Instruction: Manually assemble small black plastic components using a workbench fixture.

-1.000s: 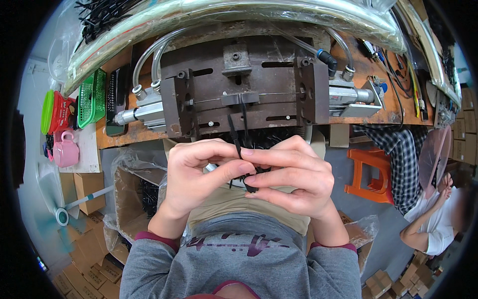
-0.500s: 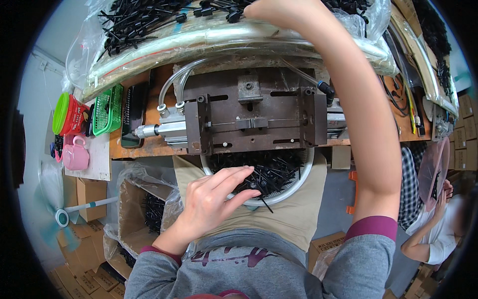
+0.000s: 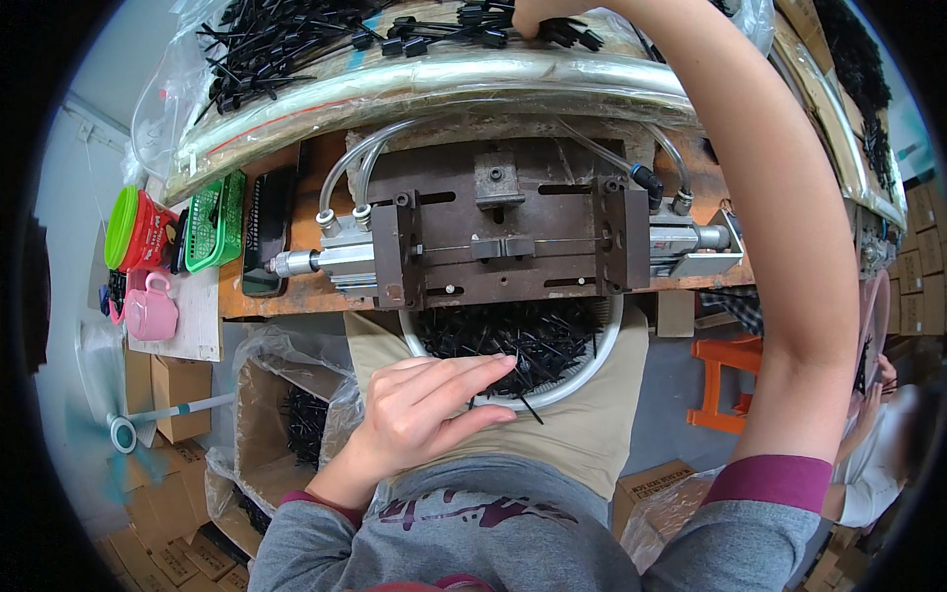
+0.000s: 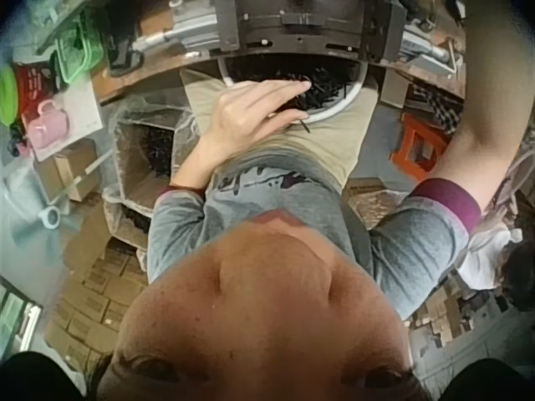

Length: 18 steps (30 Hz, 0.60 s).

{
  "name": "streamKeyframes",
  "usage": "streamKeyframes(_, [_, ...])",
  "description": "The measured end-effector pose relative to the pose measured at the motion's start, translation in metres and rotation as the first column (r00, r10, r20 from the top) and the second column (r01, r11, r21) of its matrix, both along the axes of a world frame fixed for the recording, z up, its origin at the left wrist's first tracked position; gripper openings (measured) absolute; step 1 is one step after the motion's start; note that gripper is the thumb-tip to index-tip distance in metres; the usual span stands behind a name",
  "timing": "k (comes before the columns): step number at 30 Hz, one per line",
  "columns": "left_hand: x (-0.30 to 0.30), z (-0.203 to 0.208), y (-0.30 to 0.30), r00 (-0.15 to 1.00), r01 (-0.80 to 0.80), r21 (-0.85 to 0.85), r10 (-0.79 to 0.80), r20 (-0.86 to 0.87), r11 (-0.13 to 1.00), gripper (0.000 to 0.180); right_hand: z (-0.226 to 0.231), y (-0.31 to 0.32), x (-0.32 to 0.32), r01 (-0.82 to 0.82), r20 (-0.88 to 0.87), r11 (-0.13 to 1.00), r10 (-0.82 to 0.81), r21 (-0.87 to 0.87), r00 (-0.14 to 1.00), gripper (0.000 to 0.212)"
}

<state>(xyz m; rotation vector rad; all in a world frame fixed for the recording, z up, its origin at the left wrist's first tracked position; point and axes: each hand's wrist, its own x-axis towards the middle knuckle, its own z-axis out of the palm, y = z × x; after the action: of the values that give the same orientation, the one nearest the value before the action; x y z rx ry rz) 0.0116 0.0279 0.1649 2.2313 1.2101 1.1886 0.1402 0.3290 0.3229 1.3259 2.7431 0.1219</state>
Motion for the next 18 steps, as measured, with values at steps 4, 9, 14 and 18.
streamKeyframes(4, [0.002,0.002,0.002,0.999,0.033,-0.002,-0.033,0.029,0.999,0.045,0.007,-0.008,0.002,-0.165,-0.087,0.986,0.167,0.036,0.982,0.043])
streamKeyframes(9, [0.007,0.006,0.002,0.998,0.067,-0.001,-0.067,0.021,0.998,0.046,0.0,0.003,-0.008,-0.011,-0.076,0.998,0.006,-0.07,0.997,0.032])
streamKeyframes(14, [-0.001,0.006,0.001,0.997,0.08,-0.019,-0.08,0.015,0.997,0.048,0.004,0.017,0.019,0.06,-0.291,0.998,-0.057,-0.001,0.955,0.034])
streamKeyframes(18, [-0.007,0.017,0.007,0.999,0.049,0.049,-0.048,-0.015,0.998,0.05,0.016,0.005,0.031,0.17,-0.432,0.978,-0.204,-0.118,0.878,0.029])
